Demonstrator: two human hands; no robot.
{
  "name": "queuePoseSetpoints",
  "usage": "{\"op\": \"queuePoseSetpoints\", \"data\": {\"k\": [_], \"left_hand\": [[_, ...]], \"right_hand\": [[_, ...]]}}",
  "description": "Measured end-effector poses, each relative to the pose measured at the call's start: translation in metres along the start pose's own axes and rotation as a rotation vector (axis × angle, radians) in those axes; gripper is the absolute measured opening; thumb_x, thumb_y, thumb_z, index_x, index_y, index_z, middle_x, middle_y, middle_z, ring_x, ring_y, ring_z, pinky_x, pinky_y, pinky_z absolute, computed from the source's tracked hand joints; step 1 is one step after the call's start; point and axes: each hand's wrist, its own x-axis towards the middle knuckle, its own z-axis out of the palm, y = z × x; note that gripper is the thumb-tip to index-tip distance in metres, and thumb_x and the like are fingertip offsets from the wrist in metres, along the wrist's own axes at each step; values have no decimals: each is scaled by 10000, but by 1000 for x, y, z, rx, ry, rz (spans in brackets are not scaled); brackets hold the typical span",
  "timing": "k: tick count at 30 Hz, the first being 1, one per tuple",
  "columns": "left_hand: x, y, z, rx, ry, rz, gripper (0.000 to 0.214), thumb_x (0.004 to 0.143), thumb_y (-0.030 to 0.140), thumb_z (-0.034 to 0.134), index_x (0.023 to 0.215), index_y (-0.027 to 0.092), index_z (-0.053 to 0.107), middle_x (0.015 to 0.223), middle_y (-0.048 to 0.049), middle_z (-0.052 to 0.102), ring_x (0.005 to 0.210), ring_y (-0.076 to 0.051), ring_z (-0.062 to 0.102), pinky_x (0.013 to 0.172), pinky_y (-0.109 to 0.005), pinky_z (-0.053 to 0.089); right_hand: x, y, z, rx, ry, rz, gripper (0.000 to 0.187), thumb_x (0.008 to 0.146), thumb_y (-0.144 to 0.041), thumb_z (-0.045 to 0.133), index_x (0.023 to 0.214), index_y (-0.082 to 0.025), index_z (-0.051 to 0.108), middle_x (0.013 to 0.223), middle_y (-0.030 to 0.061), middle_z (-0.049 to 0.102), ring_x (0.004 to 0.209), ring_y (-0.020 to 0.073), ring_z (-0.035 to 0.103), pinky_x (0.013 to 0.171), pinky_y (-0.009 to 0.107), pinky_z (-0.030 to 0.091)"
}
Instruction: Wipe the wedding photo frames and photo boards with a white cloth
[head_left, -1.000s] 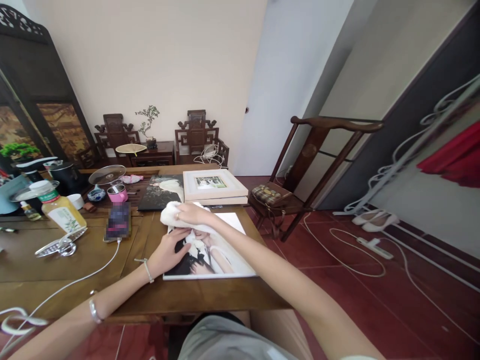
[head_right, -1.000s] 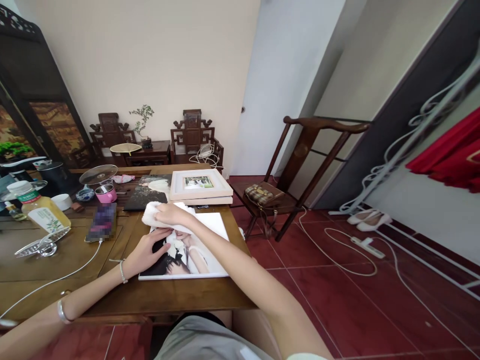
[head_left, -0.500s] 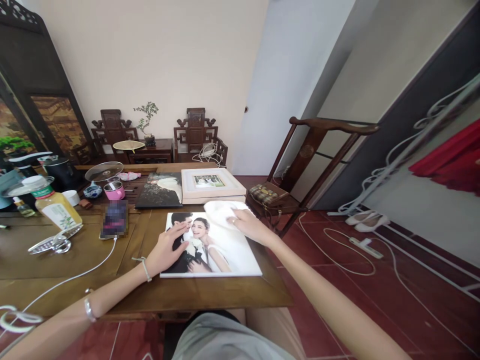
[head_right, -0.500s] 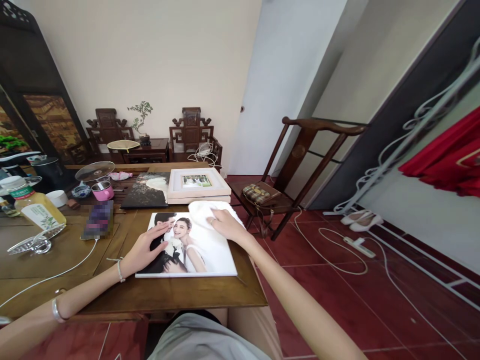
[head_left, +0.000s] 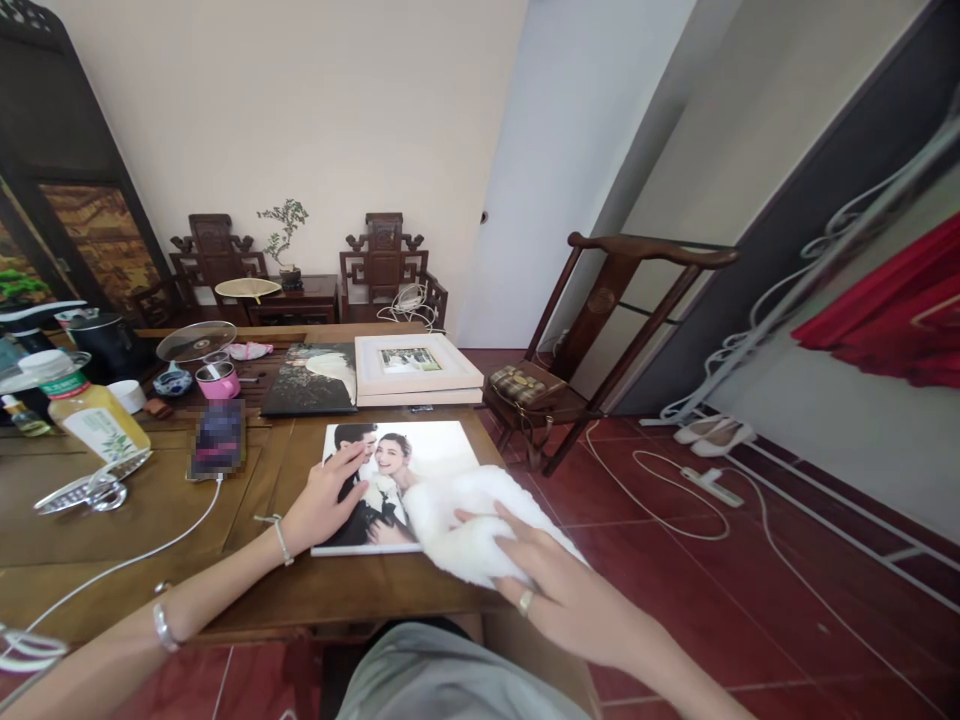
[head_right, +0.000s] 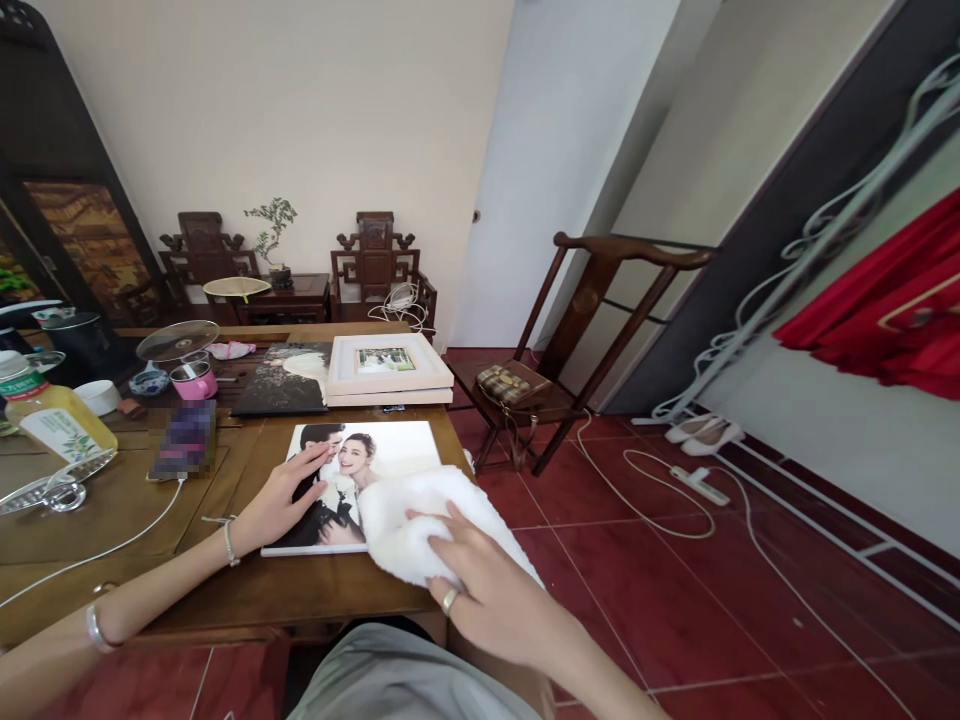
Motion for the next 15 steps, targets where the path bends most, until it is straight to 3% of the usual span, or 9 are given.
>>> {"op": "queuePoseSetpoints", "data": {"k": [6,10,13,15], "left_hand": [[0,-5,-1,29,-29,-1,489,944,362,441,1408,210,417,1491,-93,367,1389,-251,309,1133,-459,269],[1,-8,1,5,-1,-4,442,971,320,365,1397,222,432,1477,-74,394,1382,-229,327,1134,-454,278],[2,-9,4,-5,23,-5,446,973,272,328,1406,211,419,1477,-74,395,1378,-219,335,1134,-447,286],[2,-9,5,-11,37,-7,452,965,261,334,1405,206,421,1474,-77,399,1374,-225,342,1132,-451,294]], "right_hand": [[84,41,-8,-61,171,-49,241,852,-252,428,912,-161,643,1159,164,627,1226,334,468,998,475,376],[134,57,-18,-92,233,-120,191,862,-204,429,819,-164,611,908,110,668,962,280,603,985,440,369],[146,57,-21,-101,256,-130,194,859,-169,413,796,-163,597,868,97,667,912,262,614,1014,433,337],[139,52,-18,-99,253,-108,201,864,-177,404,839,-155,603,936,122,671,980,282,601,1011,450,342]]}}
